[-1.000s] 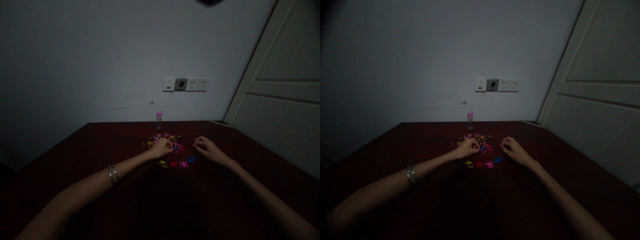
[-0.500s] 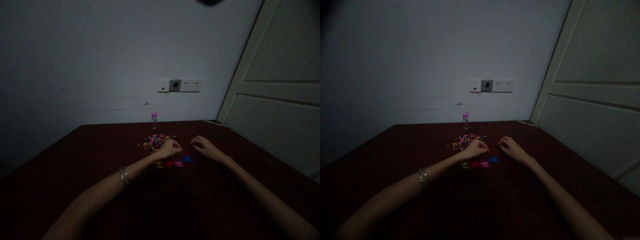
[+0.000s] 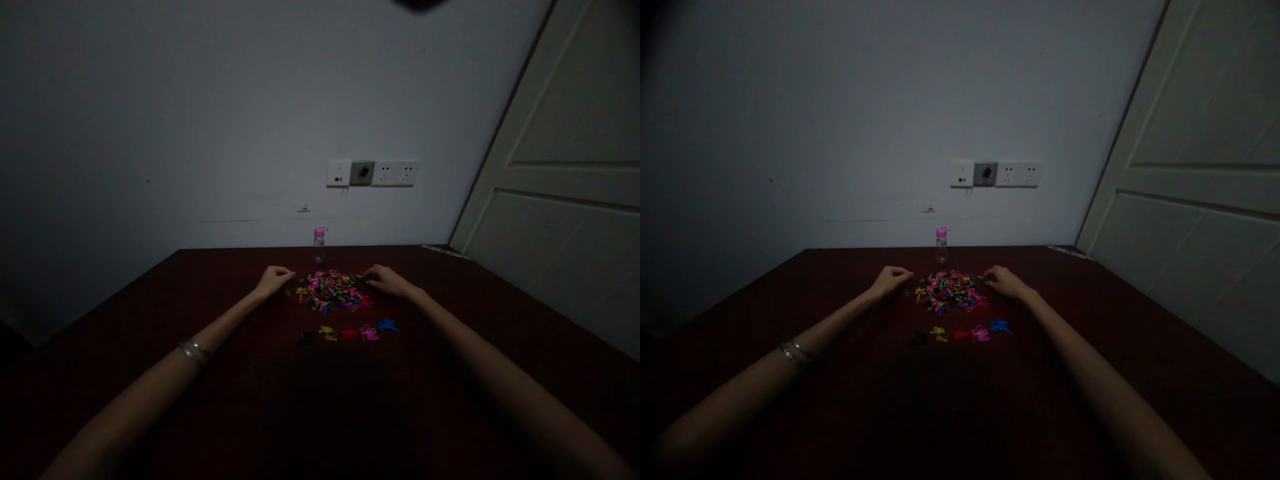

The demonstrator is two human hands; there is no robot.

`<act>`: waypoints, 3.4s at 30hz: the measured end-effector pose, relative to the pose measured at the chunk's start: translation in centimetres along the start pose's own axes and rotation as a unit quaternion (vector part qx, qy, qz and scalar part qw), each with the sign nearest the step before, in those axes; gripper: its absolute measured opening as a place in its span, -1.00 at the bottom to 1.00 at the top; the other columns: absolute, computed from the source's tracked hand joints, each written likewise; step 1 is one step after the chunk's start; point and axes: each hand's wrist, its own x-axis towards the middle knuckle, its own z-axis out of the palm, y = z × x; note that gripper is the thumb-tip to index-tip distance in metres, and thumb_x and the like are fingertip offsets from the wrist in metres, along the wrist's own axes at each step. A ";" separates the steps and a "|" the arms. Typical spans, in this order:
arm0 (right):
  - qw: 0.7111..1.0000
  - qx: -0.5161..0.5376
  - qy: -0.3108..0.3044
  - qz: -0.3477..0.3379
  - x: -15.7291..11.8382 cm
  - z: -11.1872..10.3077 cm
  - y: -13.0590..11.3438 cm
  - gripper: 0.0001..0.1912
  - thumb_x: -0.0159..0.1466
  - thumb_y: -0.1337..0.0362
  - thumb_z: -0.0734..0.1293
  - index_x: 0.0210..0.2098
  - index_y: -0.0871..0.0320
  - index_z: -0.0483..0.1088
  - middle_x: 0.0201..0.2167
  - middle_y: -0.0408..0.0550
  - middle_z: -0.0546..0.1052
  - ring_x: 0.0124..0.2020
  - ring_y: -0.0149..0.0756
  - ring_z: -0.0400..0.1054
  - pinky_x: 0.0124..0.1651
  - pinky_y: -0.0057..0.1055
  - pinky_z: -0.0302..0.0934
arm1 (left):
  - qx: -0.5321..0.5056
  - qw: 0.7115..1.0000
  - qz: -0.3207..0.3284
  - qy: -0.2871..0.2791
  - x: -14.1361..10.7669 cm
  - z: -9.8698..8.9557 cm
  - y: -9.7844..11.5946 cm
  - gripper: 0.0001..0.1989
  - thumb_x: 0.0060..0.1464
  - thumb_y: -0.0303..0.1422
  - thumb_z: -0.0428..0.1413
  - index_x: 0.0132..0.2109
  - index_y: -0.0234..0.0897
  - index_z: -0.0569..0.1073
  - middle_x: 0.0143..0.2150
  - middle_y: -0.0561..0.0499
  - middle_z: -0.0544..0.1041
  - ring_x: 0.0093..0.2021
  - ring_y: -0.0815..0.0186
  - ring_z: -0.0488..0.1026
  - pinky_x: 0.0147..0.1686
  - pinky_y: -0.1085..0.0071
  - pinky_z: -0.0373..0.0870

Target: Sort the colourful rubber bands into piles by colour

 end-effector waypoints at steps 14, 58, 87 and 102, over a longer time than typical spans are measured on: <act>0.999 0.038 0.021 0.008 -0.4 0.7 0.7 -0.84 0.14 0.32 0.18 -0.37 0.22 0.38 -0.34 -0.01 0.46 -0.32 -0.31 0.34 -0.22 -0.45 0.16 | 0.143 0.979 0.061 -0.135 -2.6 -3.2 -1.1 -0.70 -0.08 -0.24 0.02 -0.34 -0.38 0.51 -0.39 -0.03 0.51 -0.37 0.33 0.39 -0.34 0.48 0.24; 0.989 0.085 -0.019 -0.119 -4.2 0.1 -10.6 -0.85 0.14 0.39 0.22 -0.30 0.17 0.39 -0.31 -0.05 0.43 -0.26 -0.32 0.29 -0.18 -0.39 0.16 | 0.208 0.907 0.226 -0.286 -8.2 4.3 7.1 -0.87 -0.07 -0.44 0.03 -0.35 -0.28 0.47 -0.39 0.05 0.43 -0.44 0.44 0.29 -0.50 0.57 0.11; 0.984 0.107 -0.056 -0.131 -4.3 -1.4 -11.9 -0.90 0.17 0.28 0.26 -0.38 0.17 0.38 -0.33 -0.07 0.35 -0.28 -0.34 0.26 -0.22 -0.39 0.16 | 0.174 0.969 0.076 -0.156 -4.5 -0.3 1.7 -0.77 -0.09 -0.30 0.06 -0.35 -0.35 0.52 -0.47 0.02 0.47 -0.47 0.40 0.33 -0.46 0.52 0.17; 0.976 0.105 -0.132 -0.136 -7.6 -1.9 -12.1 -0.92 0.14 0.37 0.25 -0.39 0.18 0.40 -0.34 -0.07 0.38 -0.31 -0.37 0.26 -0.26 -0.44 0.16 | 0.222 0.963 0.072 -0.134 -4.0 1.3 1.3 -0.82 -0.08 -0.34 0.04 -0.38 -0.31 0.49 -0.44 0.02 0.46 -0.45 0.38 0.36 -0.47 0.51 0.16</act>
